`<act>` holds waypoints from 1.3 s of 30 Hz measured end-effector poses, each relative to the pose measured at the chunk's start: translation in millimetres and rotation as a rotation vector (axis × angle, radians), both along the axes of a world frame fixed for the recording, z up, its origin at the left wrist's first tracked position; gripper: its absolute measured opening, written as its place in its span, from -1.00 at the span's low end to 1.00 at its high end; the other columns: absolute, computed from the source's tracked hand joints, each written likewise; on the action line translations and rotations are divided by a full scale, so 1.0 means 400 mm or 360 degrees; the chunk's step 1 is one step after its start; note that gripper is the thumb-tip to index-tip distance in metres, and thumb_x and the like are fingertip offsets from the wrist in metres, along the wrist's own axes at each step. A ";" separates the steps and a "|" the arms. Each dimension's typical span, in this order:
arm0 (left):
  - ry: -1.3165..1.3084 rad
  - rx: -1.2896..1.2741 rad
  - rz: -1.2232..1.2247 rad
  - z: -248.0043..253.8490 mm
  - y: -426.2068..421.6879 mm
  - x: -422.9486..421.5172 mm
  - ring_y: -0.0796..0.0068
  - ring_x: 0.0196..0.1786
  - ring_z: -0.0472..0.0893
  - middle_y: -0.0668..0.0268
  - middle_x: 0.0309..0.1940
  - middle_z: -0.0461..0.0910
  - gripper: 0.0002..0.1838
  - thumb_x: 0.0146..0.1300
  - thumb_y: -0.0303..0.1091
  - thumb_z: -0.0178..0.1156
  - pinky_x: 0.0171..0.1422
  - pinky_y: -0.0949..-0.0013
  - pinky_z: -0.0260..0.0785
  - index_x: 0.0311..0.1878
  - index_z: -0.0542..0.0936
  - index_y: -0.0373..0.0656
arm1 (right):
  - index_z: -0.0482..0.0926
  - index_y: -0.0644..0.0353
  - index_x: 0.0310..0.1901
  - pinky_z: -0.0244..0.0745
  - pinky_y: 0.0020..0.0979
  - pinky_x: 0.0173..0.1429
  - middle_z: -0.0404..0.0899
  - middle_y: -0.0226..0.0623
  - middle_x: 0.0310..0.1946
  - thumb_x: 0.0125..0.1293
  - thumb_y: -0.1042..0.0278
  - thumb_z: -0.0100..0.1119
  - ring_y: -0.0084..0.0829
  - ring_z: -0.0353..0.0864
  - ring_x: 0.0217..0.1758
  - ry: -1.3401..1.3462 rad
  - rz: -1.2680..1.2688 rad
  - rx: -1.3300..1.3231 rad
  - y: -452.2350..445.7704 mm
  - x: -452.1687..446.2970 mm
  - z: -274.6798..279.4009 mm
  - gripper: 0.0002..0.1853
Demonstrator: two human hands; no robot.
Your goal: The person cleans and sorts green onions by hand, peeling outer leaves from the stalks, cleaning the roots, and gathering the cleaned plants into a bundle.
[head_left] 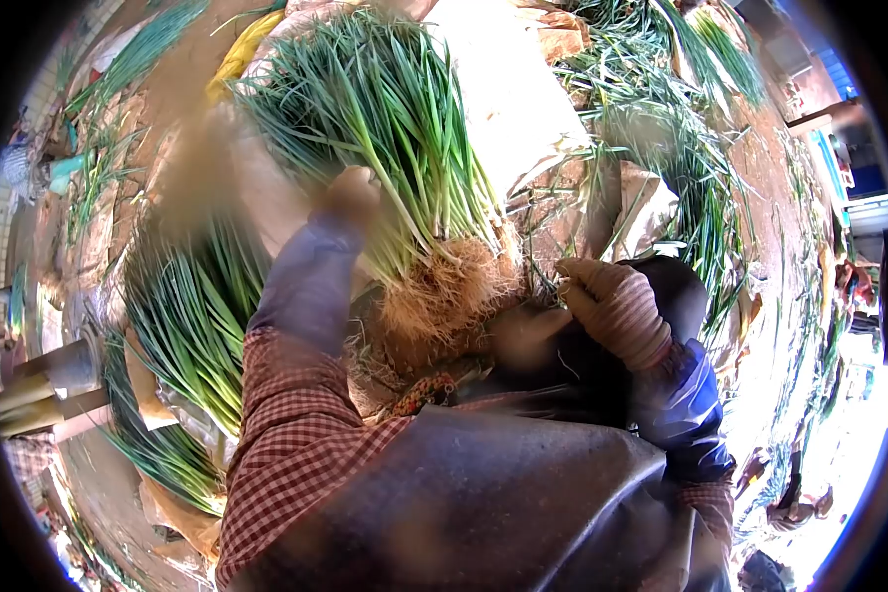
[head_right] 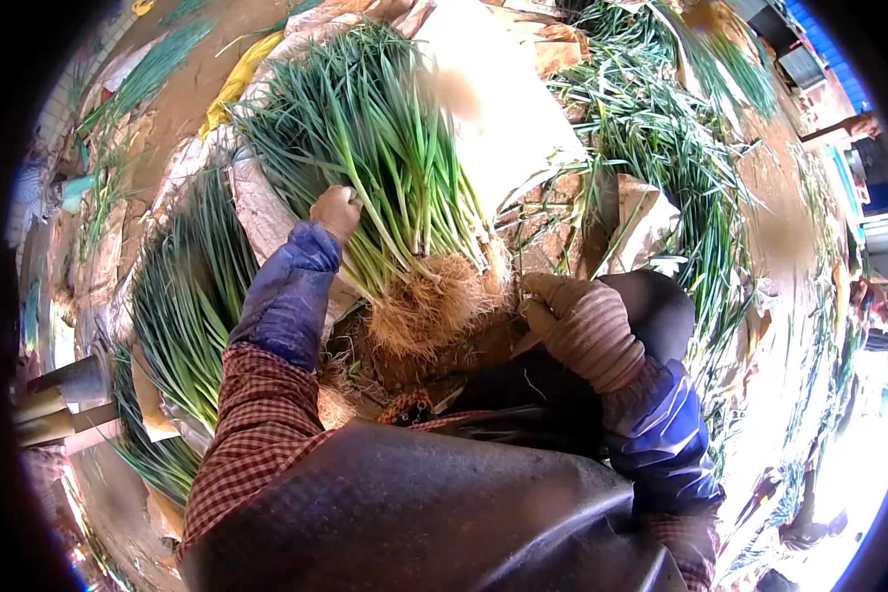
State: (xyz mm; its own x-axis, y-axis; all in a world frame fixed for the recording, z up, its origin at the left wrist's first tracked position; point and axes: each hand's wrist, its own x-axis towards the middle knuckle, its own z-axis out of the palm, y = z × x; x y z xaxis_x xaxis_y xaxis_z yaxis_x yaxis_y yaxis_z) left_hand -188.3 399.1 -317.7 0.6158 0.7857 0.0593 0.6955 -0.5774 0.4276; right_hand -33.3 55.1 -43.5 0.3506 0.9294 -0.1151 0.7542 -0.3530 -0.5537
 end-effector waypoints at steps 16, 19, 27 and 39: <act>-0.1941 -0.1190 0.0165 0.438 -0.272 -0.224 0.52 -0.48 0.55 0.18 -0.37 0.63 -0.81 0.29 -0.37 0.10 -0.44 0.50 0.44 -0.18 0.55 -0.32 | 0.61 0.24 -0.12 0.50 -0.37 -0.29 0.61 -0.08 -0.46 0.16 0.37 0.16 -0.24 0.63 -0.42 0.0179 -0.0108 -0.0049 0.005 -0.002 0.011 -0.74; -0.0348 -0.1169 -0.0443 0.282 -0.423 -0.270 0.45 -0.37 0.59 0.25 -0.43 0.57 -0.85 0.18 -0.42 0.21 -0.23 0.41 0.52 -0.21 0.57 -0.27 | 0.60 0.24 -0.12 0.50 -0.35 -0.29 0.61 -0.08 -0.46 0.16 0.36 0.16 -0.23 0.64 -0.41 -0.0068 0.0049 0.0080 -0.009 0.011 -0.024 -0.74; 0.0650 -0.1085 -0.0843 0.184 -0.377 -0.291 0.53 -0.47 0.51 0.32 -0.45 0.55 -0.79 0.30 -0.27 0.08 -0.28 0.41 0.49 -0.14 0.57 -0.17 | 0.60 0.21 -0.10 0.51 -0.36 -0.30 0.60 -0.05 -0.44 0.17 0.35 0.14 -0.22 0.66 -0.39 0.0104 -0.0073 -0.0049 -0.019 -0.003 0.013 -0.73; -0.1248 -0.1893 0.1030 0.067 0.103 0.001 0.65 -0.61 0.39 0.35 -0.22 0.65 -0.63 0.32 -0.02 0.07 -0.61 0.57 0.07 -0.02 0.52 -0.11 | 0.62 0.22 -0.12 0.54 -0.35 -0.25 0.62 -0.04 -0.41 0.18 0.32 0.16 -0.19 0.66 -0.35 -0.0056 0.0004 -0.0087 -0.027 0.011 0.004 -0.74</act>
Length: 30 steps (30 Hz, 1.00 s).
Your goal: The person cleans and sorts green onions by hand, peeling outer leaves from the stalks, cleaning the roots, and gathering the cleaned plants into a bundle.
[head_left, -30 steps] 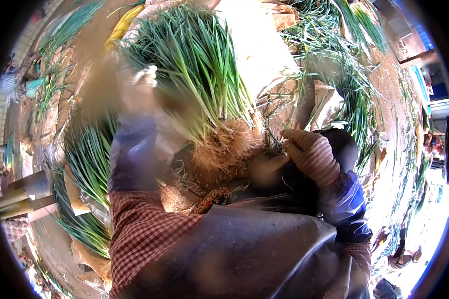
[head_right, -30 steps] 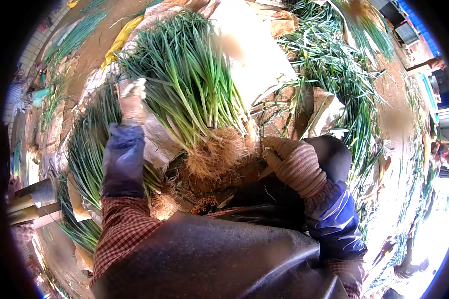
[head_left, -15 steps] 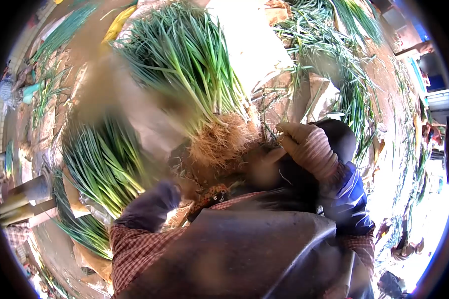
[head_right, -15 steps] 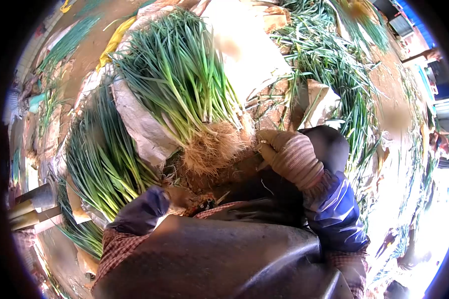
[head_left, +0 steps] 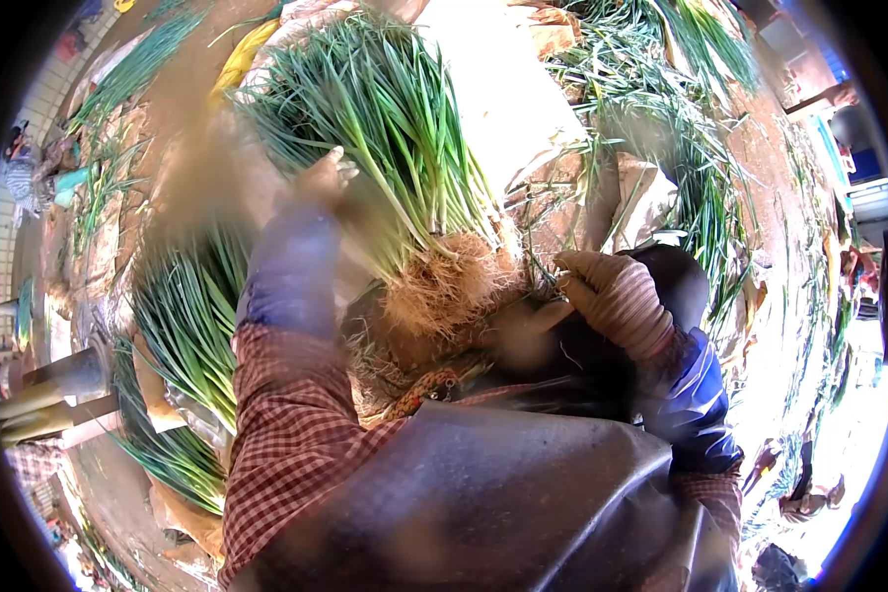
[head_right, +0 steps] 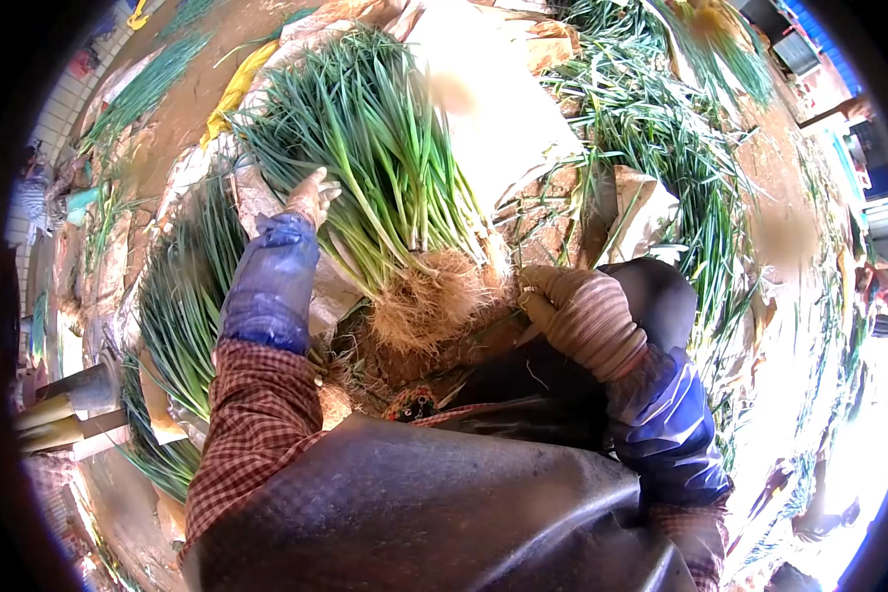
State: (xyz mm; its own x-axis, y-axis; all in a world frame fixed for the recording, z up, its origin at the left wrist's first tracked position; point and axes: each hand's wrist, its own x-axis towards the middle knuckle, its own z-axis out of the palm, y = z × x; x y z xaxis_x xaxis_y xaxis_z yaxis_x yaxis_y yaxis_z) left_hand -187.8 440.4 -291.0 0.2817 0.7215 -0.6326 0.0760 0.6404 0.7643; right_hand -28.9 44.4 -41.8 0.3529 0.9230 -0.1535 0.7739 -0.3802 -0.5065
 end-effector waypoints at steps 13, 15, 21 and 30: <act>0.0117 -0.0213 0.0609 -0.023 0.006 0.112 0.33 -0.17 0.56 0.25 -0.18 0.59 -0.71 0.25 -0.32 0.15 -0.05 0.39 0.41 0.00 0.53 -0.23 | 0.61 0.26 -0.11 0.56 -0.35 -0.25 0.61 -0.01 -0.43 0.18 0.36 0.13 -0.18 0.67 -0.36 -0.0010 0.0076 0.0046 -0.002 0.009 -0.006 -0.73; -0.0185 -0.0121 0.0759 -0.104 0.044 0.119 0.36 -0.25 0.56 0.34 -0.27 0.59 -0.76 0.27 -0.28 0.13 -0.15 0.38 0.40 -0.04 0.55 -0.12 | 0.60 0.26 -0.11 0.56 -0.35 -0.25 0.61 0.00 -0.43 0.18 0.36 0.13 -0.17 0.67 -0.36 -0.0012 0.0084 0.0096 0.000 0.007 -0.006 -0.73; -0.0602 -0.0076 0.0783 -0.126 -0.009 0.124 0.47 -0.40 0.47 0.40 -0.37 0.52 -0.79 0.29 -0.20 0.10 -0.34 0.38 0.34 -0.08 0.51 -0.04 | 0.60 0.26 -0.16 0.54 -0.31 -0.29 0.60 -0.02 -0.47 0.16 0.36 0.15 -0.12 0.64 -0.40 -0.0097 0.0156 0.0122 -0.001 0.013 -0.015 -0.76; 0.0015 0.0756 -0.0580 0.224 -0.427 0.103 0.69 -0.57 0.42 0.36 -0.44 0.55 -0.81 0.30 -0.25 0.13 -0.58 0.57 0.35 -0.13 0.62 -0.10 | 0.59 0.18 -0.20 0.49 -0.19 -0.33 0.58 -0.04 -0.49 0.20 0.22 0.10 -0.07 0.59 -0.40 0.0146 0.0103 0.0049 -0.003 0.018 -0.019 -0.76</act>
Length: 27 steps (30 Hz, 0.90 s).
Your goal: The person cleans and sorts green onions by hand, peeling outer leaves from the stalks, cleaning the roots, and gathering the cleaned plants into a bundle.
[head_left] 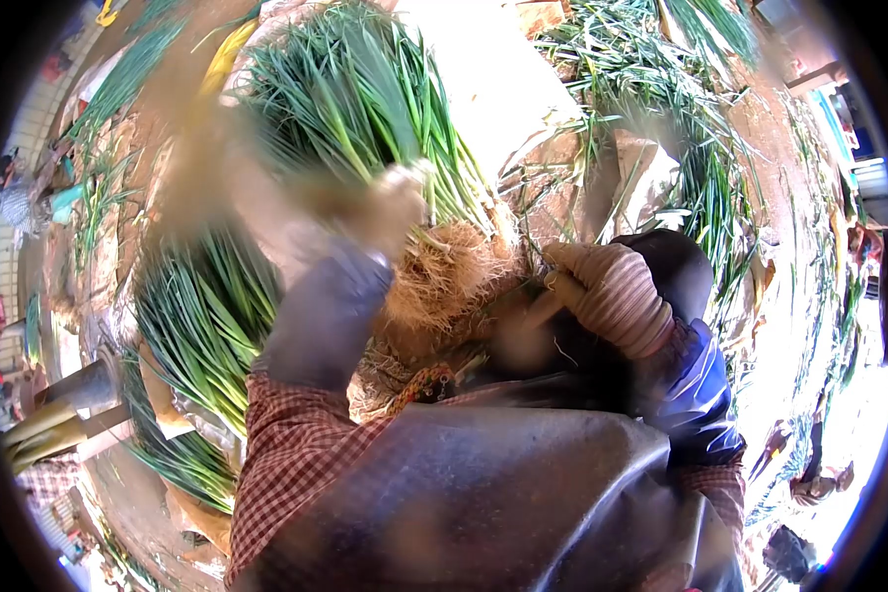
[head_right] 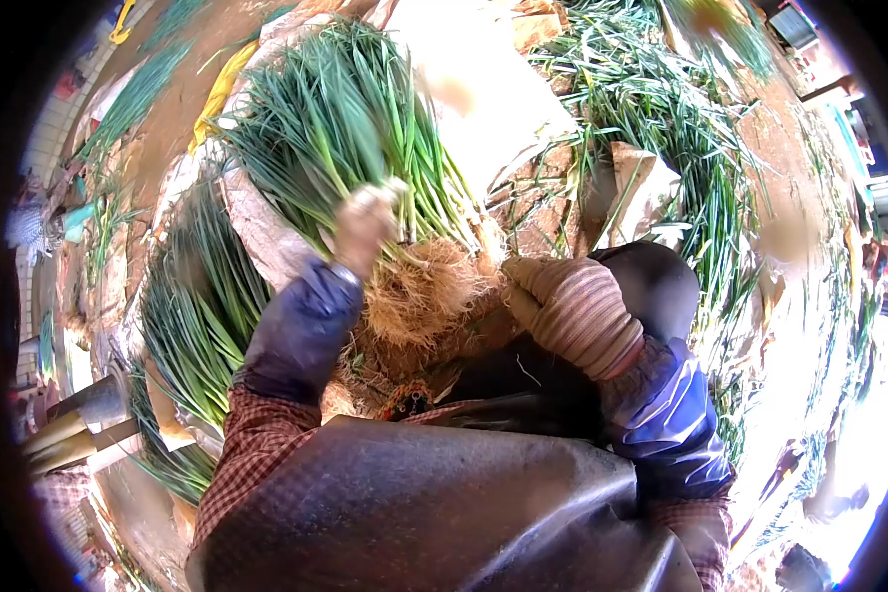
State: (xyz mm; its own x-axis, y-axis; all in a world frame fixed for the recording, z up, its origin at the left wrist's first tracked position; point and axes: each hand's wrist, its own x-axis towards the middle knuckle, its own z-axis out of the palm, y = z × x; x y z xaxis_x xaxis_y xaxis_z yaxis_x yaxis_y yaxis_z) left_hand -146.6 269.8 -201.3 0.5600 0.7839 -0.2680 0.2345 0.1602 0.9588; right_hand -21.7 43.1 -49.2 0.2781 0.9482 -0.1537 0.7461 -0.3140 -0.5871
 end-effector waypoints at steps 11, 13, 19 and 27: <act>0.0104 0.0608 0.0005 -0.082 -0.076 -0.240 0.08 0.40 0.17 -0.17 0.40 -0.04 -0.14 0.26 -0.06 0.13 0.38 0.21 0.19 0.39 -0.06 -0.39 | 0.57 0.21 -0.16 0.49 -0.17 -0.31 0.58 -0.06 -0.48 0.20 0.23 0.10 -0.08 0.59 -0.39 -0.0335 0.0134 0.0189 -0.022 0.003 -0.019 -0.74; 0.0127 0.0579 0.0291 -0.081 -0.068 -0.234 0.05 0.46 0.04 -0.16 0.43 -0.12 -0.03 0.23 -0.03 0.18 0.47 0.16 0.06 0.41 -0.17 -0.40 | 0.57 0.22 -0.17 0.48 -0.16 -0.32 0.58 -0.07 -0.49 0.21 0.23 0.10 -0.08 0.59 -0.39 -0.0247 0.0138 0.0112 -0.017 0.001 -0.013 -0.74; 0.0714 0.0036 0.0522 -0.042 -0.053 0.025 0.04 0.50 -0.13 -0.19 0.43 -0.22 0.13 0.14 0.05 0.25 0.53 0.11 -0.14 0.40 -0.31 -0.39 | 0.55 0.22 -0.28 0.48 -0.25 -0.37 0.56 -0.08 -0.53 0.18 0.34 0.11 -0.10 0.60 -0.43 -0.0315 0.0120 0.0137 -0.018 -0.004 -0.028 -0.85; 0.1486 0.0408 0.0122 -0.194 -0.009 0.150 -0.06 0.50 -0.26 -0.23 0.43 -0.35 0.35 -0.06 0.29 0.31 0.55 0.06 -0.31 0.41 -0.39 -0.35 | 0.54 0.24 -0.33 0.49 -0.27 -0.35 0.56 -0.07 -0.52 0.15 0.40 0.13 -0.09 0.60 -0.43 -0.0277 0.0131 0.0031 -0.012 0.000 -0.023 -0.89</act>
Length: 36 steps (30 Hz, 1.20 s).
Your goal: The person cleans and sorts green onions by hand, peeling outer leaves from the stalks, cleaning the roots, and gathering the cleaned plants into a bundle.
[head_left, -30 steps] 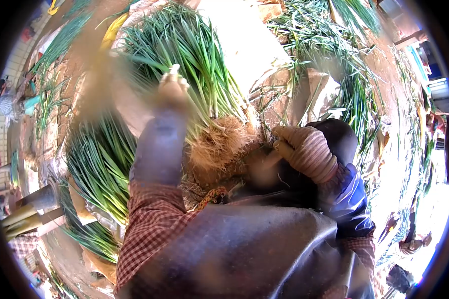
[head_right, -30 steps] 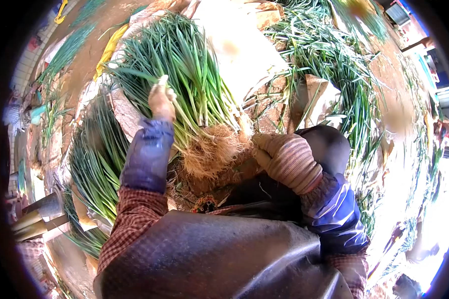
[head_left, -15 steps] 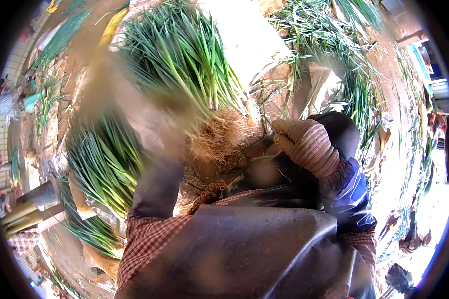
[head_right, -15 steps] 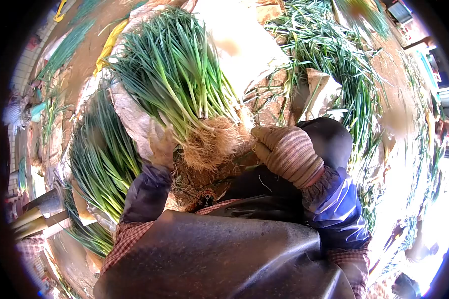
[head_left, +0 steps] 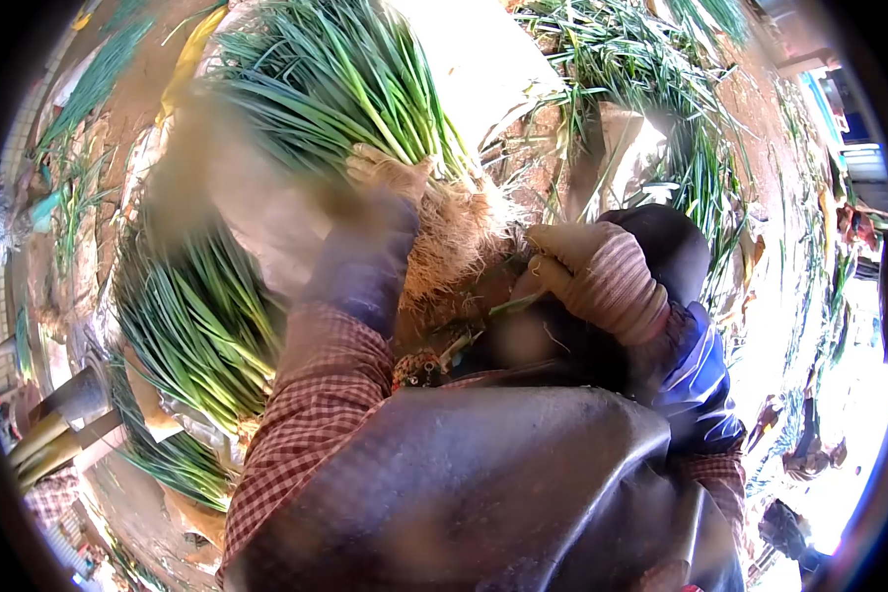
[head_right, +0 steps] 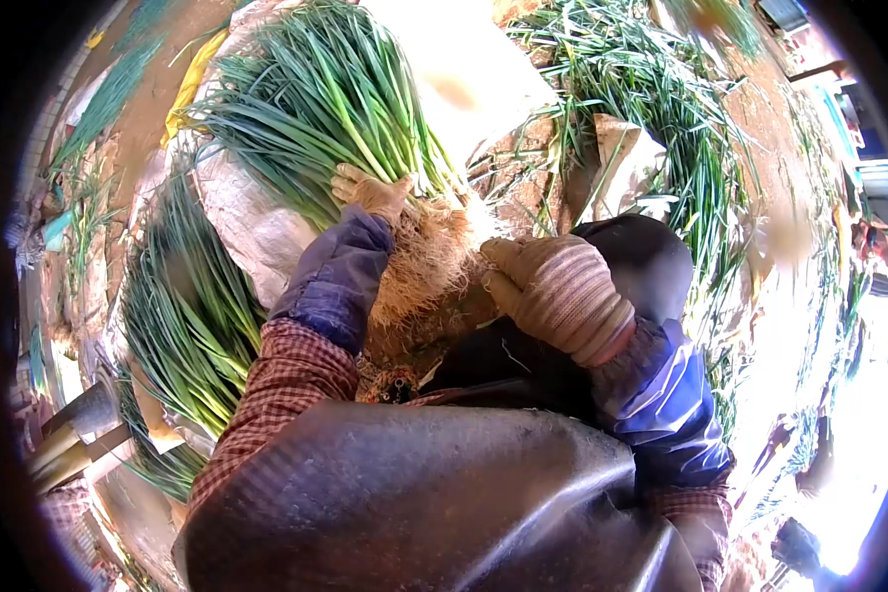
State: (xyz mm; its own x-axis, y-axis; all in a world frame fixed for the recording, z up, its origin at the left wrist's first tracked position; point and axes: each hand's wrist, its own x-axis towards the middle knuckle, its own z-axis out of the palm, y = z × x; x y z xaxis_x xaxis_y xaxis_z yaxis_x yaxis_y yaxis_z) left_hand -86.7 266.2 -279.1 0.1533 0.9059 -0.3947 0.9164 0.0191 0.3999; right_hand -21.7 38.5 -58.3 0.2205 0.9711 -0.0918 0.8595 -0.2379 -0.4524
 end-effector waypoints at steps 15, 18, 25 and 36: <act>-0.0149 0.0730 -0.2036 -0.093 -0.063 -0.084 0.08 0.46 0.05 0.12 0.35 0.23 -0.28 0.24 0.28 -0.08 0.52 -0.16 -0.52 0.30 0.32 -0.05 | 0.55 0.22 -0.29 0.48 -0.20 -0.32 0.55 -0.04 -0.51 0.13 0.36 0.14 -0.03 0.58 -0.40 0.0020 0.0013 0.0041 -0.009 0.007 0.012 -0.85; 0.0189 0.0784 -0.2212 -0.105 -0.063 -0.056 0.09 0.47 0.02 0.26 0.38 0.21 -0.23 0.23 0.37 -0.25 0.51 -0.18 -0.62 0.35 0.26 0.04 | 0.55 0.21 -0.28 0.48 -0.20 -0.32 0.55 -0.04 -0.51 0.13 0.36 0.13 -0.04 0.58 -0.40 -0.0038 0.0027 0.0014 -0.009 0.008 0.015 -0.85; 0.0410 0.0195 -0.2036 0.073 -0.058 -0.055 0.05 0.45 0.05 0.05 0.36 0.19 -0.47 0.32 0.00 -0.11 0.51 -0.15 -0.54 0.32 0.34 0.06 | 0.54 0.19 -0.30 0.45 -0.18 -0.37 0.53 -0.05 -0.52 0.13 0.36 0.12 -0.02 0.55 -0.44 0.0002 0.0019 0.0003 -0.009 0.005 0.038 -0.87; -0.0165 0.0215 -0.1815 -0.109 -0.038 -0.057 0.04 0.46 0.04 -0.02 0.34 0.22 -0.49 0.28 -0.13 -0.05 0.54 -0.05 -0.50 0.27 0.37 -0.09 | 0.54 0.19 -0.21 0.45 -0.17 -0.40 0.54 -0.08 -0.60 0.20 0.26 0.11 -0.12 0.58 -0.49 -0.0097 0.0088 0.0105 -0.012 0.005 0.029 -0.79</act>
